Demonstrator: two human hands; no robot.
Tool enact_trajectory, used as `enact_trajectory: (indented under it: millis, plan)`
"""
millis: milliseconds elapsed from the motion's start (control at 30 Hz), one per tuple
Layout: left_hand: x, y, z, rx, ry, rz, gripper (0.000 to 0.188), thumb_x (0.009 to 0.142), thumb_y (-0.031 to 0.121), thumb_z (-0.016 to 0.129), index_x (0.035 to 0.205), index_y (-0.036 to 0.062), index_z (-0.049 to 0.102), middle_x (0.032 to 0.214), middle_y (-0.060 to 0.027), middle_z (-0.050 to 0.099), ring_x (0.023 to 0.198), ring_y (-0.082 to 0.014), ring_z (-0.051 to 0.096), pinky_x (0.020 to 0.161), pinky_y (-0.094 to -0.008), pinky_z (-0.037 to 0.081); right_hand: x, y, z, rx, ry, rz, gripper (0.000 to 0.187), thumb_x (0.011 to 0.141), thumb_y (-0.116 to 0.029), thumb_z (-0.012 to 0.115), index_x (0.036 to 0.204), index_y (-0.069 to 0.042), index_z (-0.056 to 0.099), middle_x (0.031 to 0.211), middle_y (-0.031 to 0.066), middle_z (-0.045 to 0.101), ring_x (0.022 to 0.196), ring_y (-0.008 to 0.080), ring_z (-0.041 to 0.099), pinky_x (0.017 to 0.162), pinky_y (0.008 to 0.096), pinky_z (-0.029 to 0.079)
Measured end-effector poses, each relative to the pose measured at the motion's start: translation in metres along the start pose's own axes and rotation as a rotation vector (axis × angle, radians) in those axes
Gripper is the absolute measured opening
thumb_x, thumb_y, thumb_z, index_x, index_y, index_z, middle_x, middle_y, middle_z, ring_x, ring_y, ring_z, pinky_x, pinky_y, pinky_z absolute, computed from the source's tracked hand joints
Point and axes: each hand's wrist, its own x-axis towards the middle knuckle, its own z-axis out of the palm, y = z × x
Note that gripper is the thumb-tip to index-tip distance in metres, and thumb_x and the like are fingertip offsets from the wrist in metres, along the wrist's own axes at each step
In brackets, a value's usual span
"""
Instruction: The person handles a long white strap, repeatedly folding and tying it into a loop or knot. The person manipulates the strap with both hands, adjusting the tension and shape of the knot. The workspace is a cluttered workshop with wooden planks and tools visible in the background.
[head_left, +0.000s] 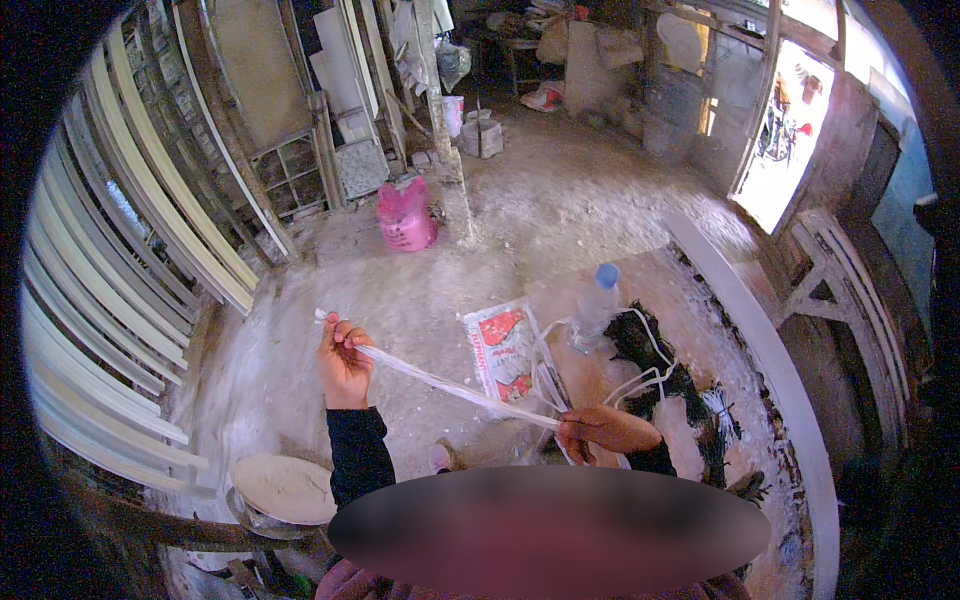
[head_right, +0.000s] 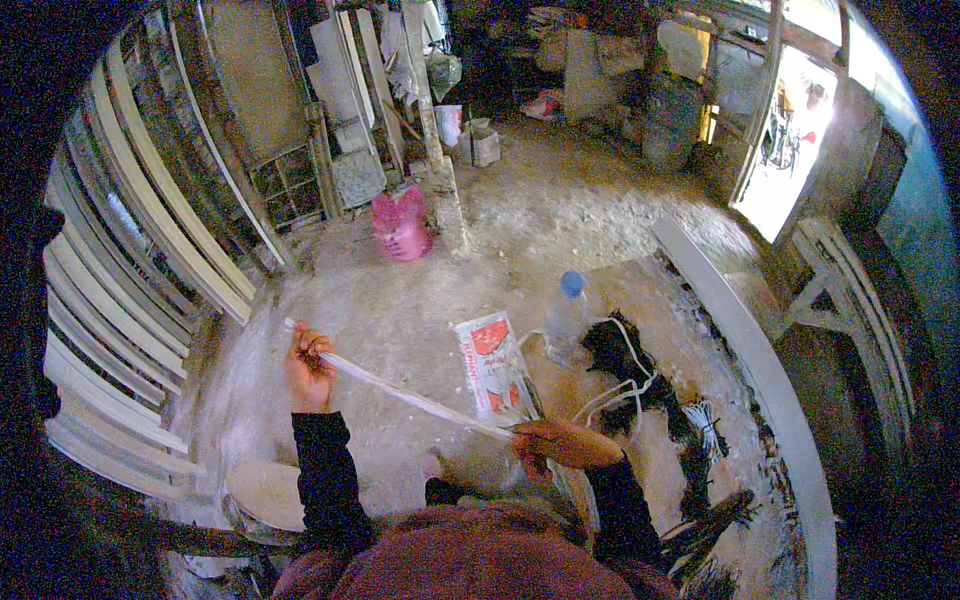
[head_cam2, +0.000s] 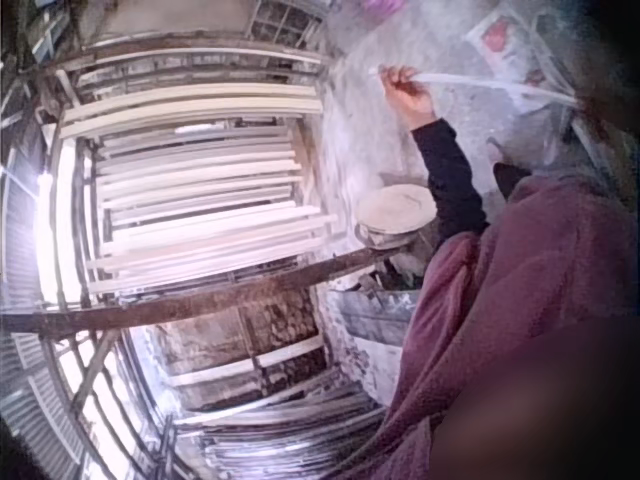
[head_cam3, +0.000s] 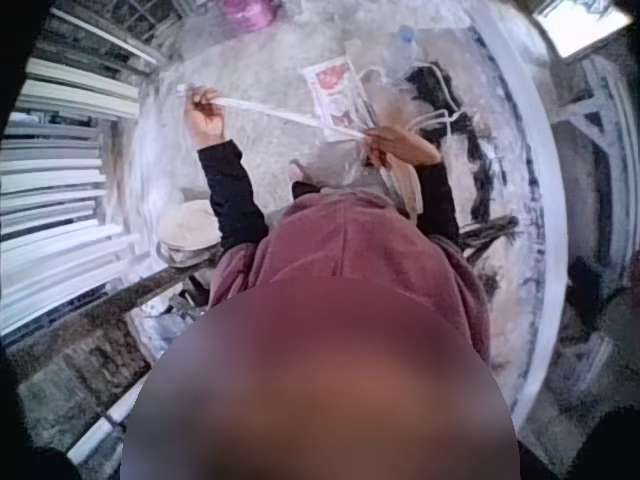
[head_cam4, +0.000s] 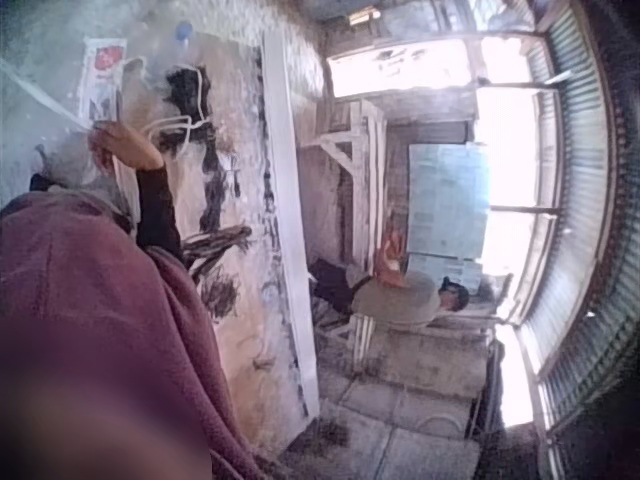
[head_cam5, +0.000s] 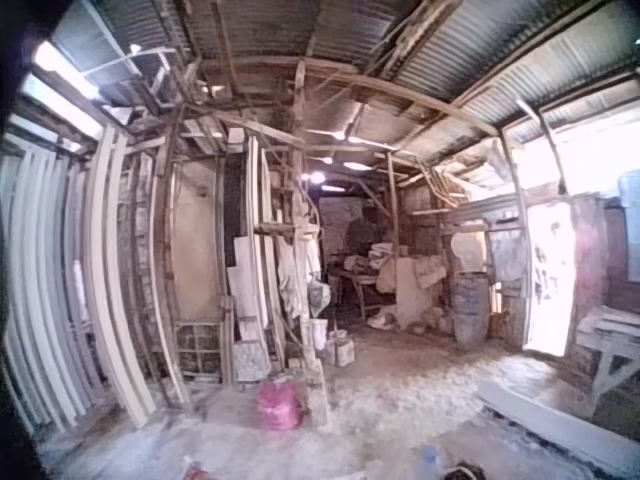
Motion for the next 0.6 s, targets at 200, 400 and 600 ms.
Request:
enact_trajectory:
  millis: [200,400,600]
  plan:
    - [0.004,0.004,-0.011,0.017,0.004,0.001,0.008,0.087,0.014,0.047,0.086,0.0071,0.051,0.059,0.0014,0.040,0.052,-0.0095,0.038,0.052,-0.0245,0.041,0.008,0.014,0.004,-0.010,0.000,0.012,0.028,0.091,-0.028,0.035,0.082,-0.005,0.050,0.063,0.0021,0.049,0.053,0.0127,0.050,0.047,0.0257,0.041]
    - [0.008,0.007,-0.023,-0.001,0.073,-0.003,0.010,0.087,0.014,0.046,0.086,0.0064,0.051,0.059,0.0012,0.038,0.051,-0.0097,0.037,0.050,-0.0232,0.039,0.012,0.019,0.006,-0.059,-0.041,-0.104,0.030,0.091,-0.028,0.036,0.079,-0.006,0.051,0.063,0.0032,0.051,0.055,0.0130,0.051,0.048,0.0265,0.042]
    - [0.004,0.006,-0.026,0.018,0.120,0.005,0.011,0.087,0.015,0.046,0.087,0.0060,0.052,0.058,0.0012,0.038,0.051,-0.0099,0.036,0.049,-0.0224,0.038,0.013,0.017,0.009,0.039,-0.070,-0.016,0.031,0.091,-0.029,0.035,0.081,-0.005,0.052,0.062,0.0040,0.053,0.054,0.0136,0.052,0.048,0.0268,0.042]
